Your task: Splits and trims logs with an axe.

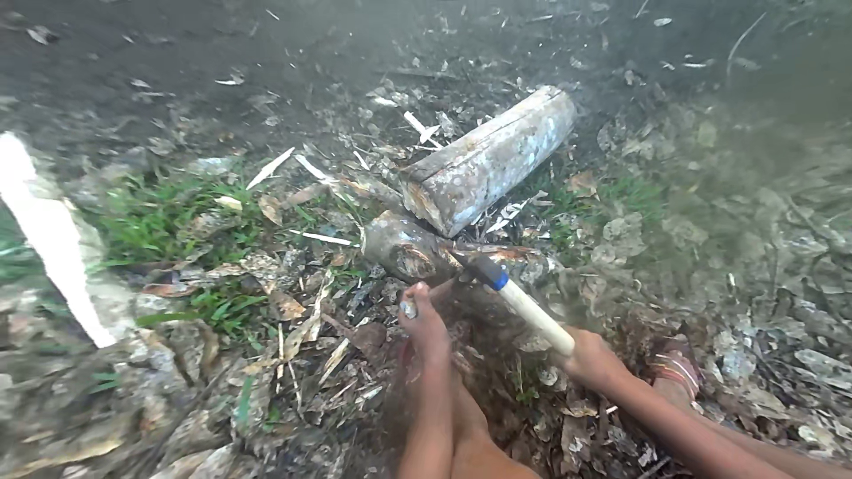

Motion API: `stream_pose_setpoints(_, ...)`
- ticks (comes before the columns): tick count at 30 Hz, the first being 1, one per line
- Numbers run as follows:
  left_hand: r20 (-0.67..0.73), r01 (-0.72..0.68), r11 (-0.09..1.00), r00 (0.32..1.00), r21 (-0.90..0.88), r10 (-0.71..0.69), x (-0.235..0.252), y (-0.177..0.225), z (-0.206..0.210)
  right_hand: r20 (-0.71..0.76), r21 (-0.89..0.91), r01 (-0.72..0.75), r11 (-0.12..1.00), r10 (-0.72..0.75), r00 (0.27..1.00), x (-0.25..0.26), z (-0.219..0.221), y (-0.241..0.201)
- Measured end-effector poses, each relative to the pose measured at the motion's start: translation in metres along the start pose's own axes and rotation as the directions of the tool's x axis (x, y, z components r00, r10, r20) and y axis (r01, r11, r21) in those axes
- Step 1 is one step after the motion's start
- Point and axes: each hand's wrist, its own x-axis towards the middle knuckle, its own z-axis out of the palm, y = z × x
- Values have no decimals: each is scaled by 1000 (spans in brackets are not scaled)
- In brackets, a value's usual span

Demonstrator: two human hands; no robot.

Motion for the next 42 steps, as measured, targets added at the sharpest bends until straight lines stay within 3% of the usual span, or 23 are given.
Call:
stream_pose_setpoints(4, -20, 43, 999, 999, 9, -43, -3, -1, -4, 21, -36, -38, 999, 38, 999, -9, -1, -6)
stream_pose_setpoints(10, 84, -147, 980, 987, 137, 137, -17, 23, 43, -53, 55, 27, 998, -24, 998, -27, -12, -13)
stream_pose_setpoints(13, 100, -139, 983, 987, 120, 128, -24, 24, 53, -218, 164, 173, 971, -135, 967, -54, -30, -26)
stream_pose_setpoints(18, 45, -132, 982, 991, 132, 127, -23, 26, 54, -503, 203, 477, 855, -327, 800, -82, -42, -42)
stream_pose_setpoints(20, 56, -138, 981, 990, 137, 131, -20, 25, 54, -444, 188, 420, 888, -304, 843, -74, -31, -34)
stream_pose_setpoints(22, 60, -120, 985, 992, 126, 114, -15, 23, 48, -192, 175, 205, 963, -171, 966, -47, -15, -18)
stream_pose_setpoints(24, 48, -95, 989, 995, 111, 90, -11, 18, 41, 12, 121, 21, 992, -22, 1000, -16, 1, -1)
stream_pose_setpoints(28, 38, -55, 997, 998, 46, 53, 2, 12, 29, 31, 60, -8, 998, 6, 1000, -7, 5, 0)
stream_pose_setpoints(32, 2, -63, 995, 998, 80, 63, -2, 14, 35, 66, 150, 21, 988, -32, 997, -5, -2, 8)
stream_pose_setpoints(34, 24, -121, 985, 993, 124, 119, -6, 19, 47, 40, 198, 38, 979, -47, 998, -9, -9, 7)
stream_pose_setpoints(37, 169, -240, 943, 964, 233, 204, -19, 23, 64, -44, 220, 56, 974, -48, 998, -33, -20, -4)
stream_pose_setpoints(39, 232, -280, 913, 948, 297, 216, -26, 23, 71, -177, 231, 131, 964, -91, 980, -55, -26, -11)
stream_pose_setpoints(42, 217, -260, 917, 956, 303, 200, -28, 22, 72, -399, 256, 293, 921, -175, 900, -85, -46, -28)
